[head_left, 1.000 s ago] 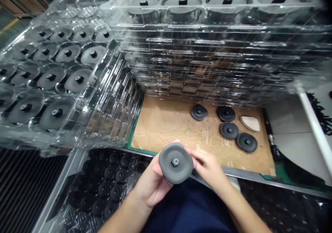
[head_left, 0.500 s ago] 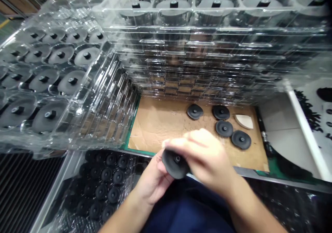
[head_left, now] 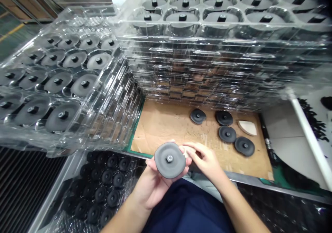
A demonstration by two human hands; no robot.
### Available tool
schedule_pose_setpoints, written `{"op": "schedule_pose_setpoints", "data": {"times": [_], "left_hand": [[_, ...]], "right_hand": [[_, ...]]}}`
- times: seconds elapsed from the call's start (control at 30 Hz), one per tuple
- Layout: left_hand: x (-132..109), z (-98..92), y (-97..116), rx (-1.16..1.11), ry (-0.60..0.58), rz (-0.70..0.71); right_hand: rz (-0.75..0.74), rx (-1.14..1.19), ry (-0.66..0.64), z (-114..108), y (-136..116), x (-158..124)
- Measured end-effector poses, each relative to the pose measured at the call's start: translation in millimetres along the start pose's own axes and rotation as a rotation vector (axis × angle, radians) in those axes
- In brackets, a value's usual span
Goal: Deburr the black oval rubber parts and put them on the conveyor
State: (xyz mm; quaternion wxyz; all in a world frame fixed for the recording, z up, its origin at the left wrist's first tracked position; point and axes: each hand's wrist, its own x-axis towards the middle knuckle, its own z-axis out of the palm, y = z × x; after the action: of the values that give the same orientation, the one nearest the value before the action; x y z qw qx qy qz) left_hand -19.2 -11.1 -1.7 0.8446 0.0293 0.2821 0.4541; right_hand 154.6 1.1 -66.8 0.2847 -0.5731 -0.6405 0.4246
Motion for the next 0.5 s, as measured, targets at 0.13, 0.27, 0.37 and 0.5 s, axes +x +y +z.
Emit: {"op": "schedule_pose_setpoints", "data": {"times": [0.13, 0.27, 0.37, 0.5], "left_hand": [[-3, 1.9, -2, 0.042, -0.008, -0.023], [-8, -2.7, -7, 0.341, 0.017, 0.191], [-8, -7.0, -7, 0.830, 0.023, 0.513], [-4, -8.3, -4, 1.169, -0.025, 0.611]], "right_hand": [[-0.032, 0.026, 0.023, 7, 1, 12], [-0.006, 0.067, 0.153, 13, 0, 9], [0.013, 0.153, 0.202, 3, -11, -6], [0.034, 0.269, 0.274, -16, -29, -28]]}}
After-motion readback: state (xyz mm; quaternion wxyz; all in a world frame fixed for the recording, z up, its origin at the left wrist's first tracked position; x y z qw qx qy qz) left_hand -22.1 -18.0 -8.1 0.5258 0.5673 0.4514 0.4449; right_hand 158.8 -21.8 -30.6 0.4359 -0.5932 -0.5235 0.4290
